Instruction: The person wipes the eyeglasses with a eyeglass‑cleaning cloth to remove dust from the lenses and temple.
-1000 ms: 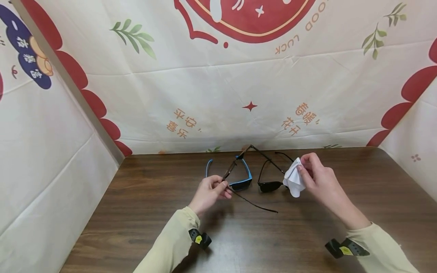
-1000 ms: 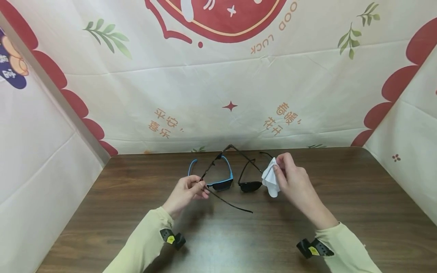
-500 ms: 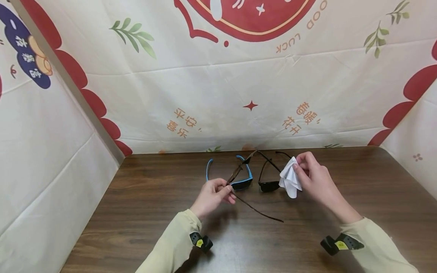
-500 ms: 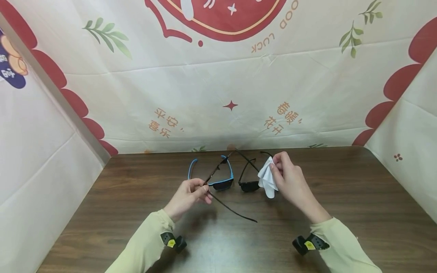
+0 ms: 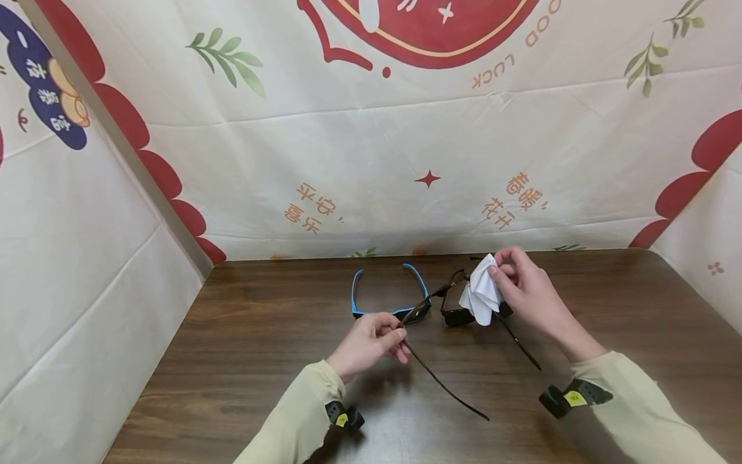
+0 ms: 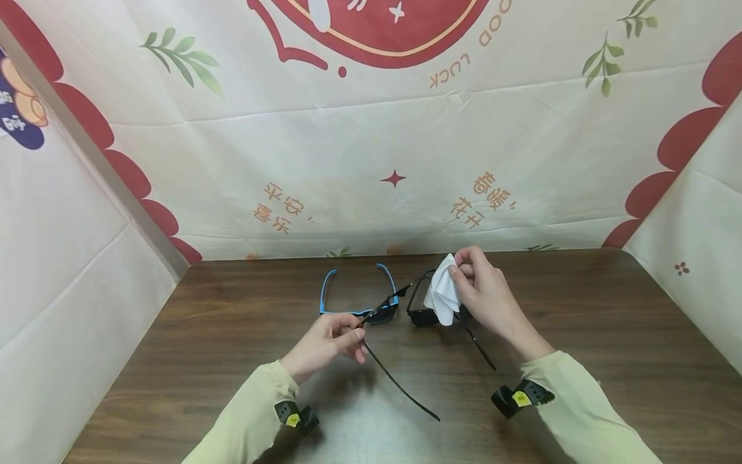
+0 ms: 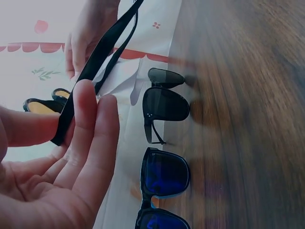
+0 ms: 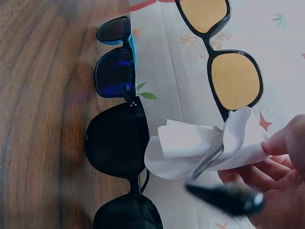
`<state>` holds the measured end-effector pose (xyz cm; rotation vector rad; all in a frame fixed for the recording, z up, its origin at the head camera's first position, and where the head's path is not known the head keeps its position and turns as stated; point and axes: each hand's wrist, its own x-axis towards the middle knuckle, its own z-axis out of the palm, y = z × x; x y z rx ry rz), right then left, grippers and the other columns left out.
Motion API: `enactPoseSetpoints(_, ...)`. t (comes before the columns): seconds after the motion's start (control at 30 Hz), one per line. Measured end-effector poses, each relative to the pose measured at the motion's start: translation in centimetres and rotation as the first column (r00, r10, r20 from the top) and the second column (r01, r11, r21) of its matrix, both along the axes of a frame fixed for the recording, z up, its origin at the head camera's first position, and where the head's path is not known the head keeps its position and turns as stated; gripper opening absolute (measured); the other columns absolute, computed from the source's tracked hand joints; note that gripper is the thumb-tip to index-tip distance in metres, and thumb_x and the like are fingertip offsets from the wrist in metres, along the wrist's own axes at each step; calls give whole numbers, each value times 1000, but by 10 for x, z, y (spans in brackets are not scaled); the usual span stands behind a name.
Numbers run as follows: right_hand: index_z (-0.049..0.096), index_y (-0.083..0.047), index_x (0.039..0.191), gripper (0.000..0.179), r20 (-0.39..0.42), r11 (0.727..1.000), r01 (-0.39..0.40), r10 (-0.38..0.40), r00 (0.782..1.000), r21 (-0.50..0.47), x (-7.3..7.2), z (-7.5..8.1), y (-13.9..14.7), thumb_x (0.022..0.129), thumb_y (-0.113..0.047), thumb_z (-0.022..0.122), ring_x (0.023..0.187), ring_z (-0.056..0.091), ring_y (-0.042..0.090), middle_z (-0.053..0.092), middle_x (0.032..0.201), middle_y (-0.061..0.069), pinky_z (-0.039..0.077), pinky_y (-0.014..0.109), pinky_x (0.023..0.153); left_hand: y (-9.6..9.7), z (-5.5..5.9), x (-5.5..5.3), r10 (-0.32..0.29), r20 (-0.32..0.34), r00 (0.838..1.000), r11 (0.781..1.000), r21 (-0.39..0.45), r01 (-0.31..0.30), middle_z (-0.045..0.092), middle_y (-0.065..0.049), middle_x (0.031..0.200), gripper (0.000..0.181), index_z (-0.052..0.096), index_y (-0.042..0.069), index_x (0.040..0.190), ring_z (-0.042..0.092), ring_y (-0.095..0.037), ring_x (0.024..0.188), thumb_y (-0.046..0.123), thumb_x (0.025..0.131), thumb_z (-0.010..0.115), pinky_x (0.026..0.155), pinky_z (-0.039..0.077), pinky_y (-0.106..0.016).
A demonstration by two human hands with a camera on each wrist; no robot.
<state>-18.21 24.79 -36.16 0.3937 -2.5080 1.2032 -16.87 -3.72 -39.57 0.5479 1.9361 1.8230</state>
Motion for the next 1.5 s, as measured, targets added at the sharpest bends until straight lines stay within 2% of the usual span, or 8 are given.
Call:
enactPoseSetpoints(0.27, 44, 1, 108, 14, 4, 1000, -10, 10, 1000, 4, -1, 1, -1, 98, -4, 53, 63, 57, 10, 68, 85, 16, 45, 21, 50, 2, -2, -1, -16, -6, 1000, 1000, -3, 16, 65, -27, 79, 11, 58, -11, 91, 66, -14, 62, -2, 96, 53, 73, 56, -39)
enactPoseSetpoints(0.4, 45, 1, 108, 14, 4, 1000, -1, 1, 1000, 24, 0, -1, 0, 98, -4, 53, 64, 57, 10, 68, 86, 15, 44, 21, 52, 0, -5, -4, 9, 8, 1000, 999, 38, -10, 67, -21, 77, 12, 57, -14, 94, 68, -17, 65, -3, 96, 52, 74, 56, -38)
enactPoseSetpoints(0.53, 46, 1, 107, 14, -5, 999, -11, 11, 1000, 39, 1, -5, 2, 97, -4, 54, 65, 57, 9, 68, 85, 13, 43, 19, 55, -2, -7, -7, 39, 9, 999, 997, 73, -40, 68, -23, 80, 12, 56, -15, 95, 69, -21, 68, -4, 96, 51, 76, 56, -41)
enactPoseSetpoints(0.83, 47, 0, 105, 17, -73, 993, -69, 76, 994, 92, 7, -15, 10, 92, 5, 57, 60, 48, 4, 64, 75, 1, 36, 18, 51, -11, -8, -15, 105, 39, 994, 988, 108, -109, 68, -19, 79, 13, 57, -16, 99, 69, -17, 67, -4, 96, 52, 77, 55, -44)
enactPoseSetpoints(1.0, 48, 0, 107, 24, -73, 986, -124, 132, 988, 113, 11, -17, 13, 89, 9, 60, 64, 52, 4, 69, 82, 6, 39, 17, 53, -17, -8, -20, 151, 37, 988, 982, 107, -154, 68, -19, 79, 16, 55, -19, 100, 69, -14, 66, -4, 96, 51, 77, 55, -40)
enactPoseSetpoints(1.13, 55, 1, 108, 23, -57, 986, -129, 136, 989, 109, 15, -14, 13, 88, 8, 63, 65, 55, 6, 71, 86, 8, 42, 18, 54, -20, -5, -25, 193, 16, 981, 974, 117, -194, 68, -19, 76, 16, 53, -21, 98, 68, -13, 63, -5, 96, 51, 75, 56, -42)
enactPoseSetpoints(1.33, 67, -2, 98, 14, -58, 989, -89, 96, 994, 120, 23, -5, 14, 86, 5, 67, 62, 55, 6, 67, 80, 2, 44, 20, 51, -27, -3, -30, 239, 6, 971, 962, 136, -238, 67, -18, 75, 9, 54, -14, 93, 68, -13, 61, -6, 95, 50, 71, 57, -38)
enactPoseSetpoints(1.5, 68, -3, 98, 15, -12, 985, -152, 153, 988, 78, 29, -2, 15, 85, 6, 68, 65, 58, 7, 67, 82, 2, 47, 19, 53, -32, -3, -31, 265, 11, 964, 955, 137, -264, 68, -17, 74, 9, 54, -13, 93, 67, -13, 61, -6, 95, 50, 69, 57, -35)
